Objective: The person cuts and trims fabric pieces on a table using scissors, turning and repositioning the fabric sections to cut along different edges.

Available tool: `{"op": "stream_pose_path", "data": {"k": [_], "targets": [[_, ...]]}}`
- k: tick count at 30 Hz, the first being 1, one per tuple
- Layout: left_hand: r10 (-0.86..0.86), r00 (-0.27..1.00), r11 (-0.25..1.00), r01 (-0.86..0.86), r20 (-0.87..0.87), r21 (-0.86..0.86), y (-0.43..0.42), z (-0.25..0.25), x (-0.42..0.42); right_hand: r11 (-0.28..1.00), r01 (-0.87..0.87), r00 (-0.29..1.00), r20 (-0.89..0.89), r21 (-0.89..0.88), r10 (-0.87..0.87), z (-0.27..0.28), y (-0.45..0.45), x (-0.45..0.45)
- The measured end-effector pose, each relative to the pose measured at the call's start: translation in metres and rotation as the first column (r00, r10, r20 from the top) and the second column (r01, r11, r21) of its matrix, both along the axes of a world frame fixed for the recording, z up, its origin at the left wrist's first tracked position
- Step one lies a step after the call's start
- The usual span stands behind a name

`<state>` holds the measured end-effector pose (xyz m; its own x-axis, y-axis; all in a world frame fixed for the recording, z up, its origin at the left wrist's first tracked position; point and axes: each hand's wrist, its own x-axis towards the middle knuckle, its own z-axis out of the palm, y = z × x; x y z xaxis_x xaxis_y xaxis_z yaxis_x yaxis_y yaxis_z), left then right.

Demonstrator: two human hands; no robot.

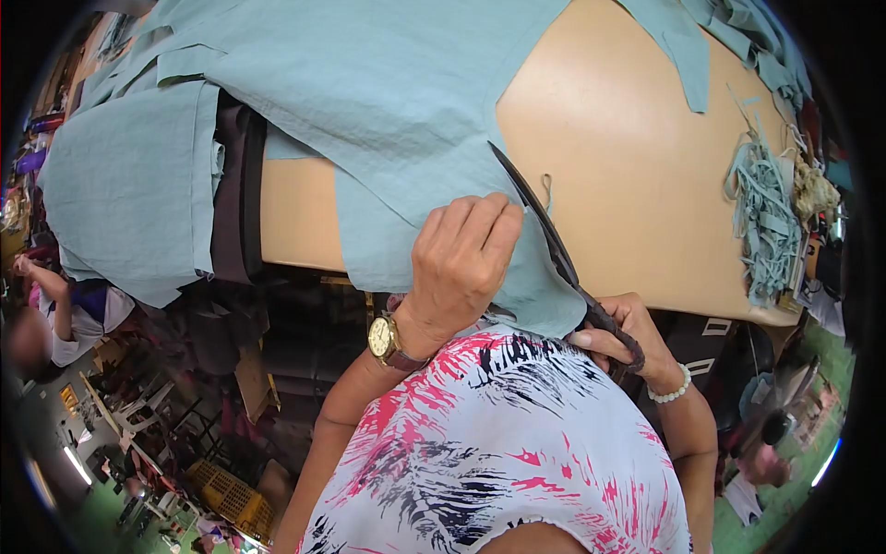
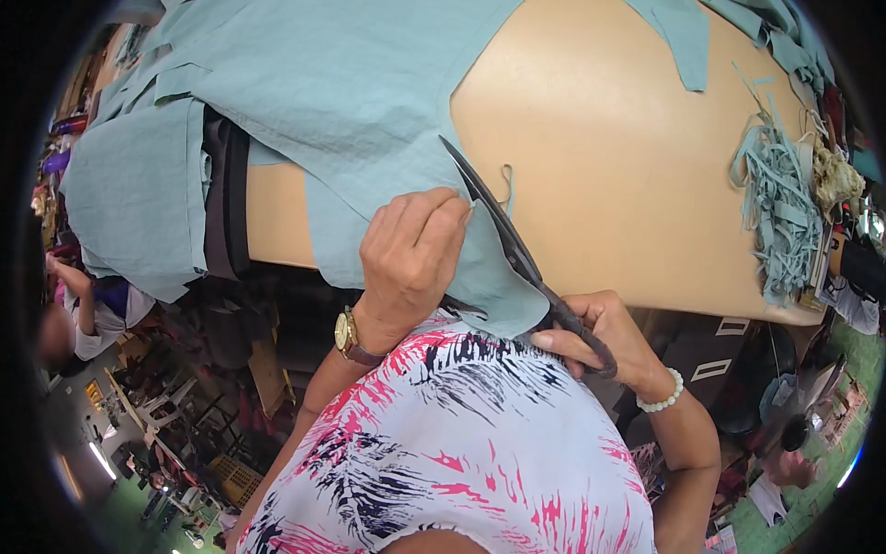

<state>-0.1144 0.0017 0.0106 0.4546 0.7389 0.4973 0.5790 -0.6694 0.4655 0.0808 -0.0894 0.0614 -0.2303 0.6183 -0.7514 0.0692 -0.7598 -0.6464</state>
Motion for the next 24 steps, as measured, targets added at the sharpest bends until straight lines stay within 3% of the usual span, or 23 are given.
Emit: {"op": "stream_pose_path", "data": {"k": [24], "targets": [[-0.050,0.997,0.998,0.052,0.065,-0.020,-0.004,-0.006,0.009,0.988,0.127,0.992,-0.019,0.092,-0.126,-0.015,-0.029,-0.017]]}}
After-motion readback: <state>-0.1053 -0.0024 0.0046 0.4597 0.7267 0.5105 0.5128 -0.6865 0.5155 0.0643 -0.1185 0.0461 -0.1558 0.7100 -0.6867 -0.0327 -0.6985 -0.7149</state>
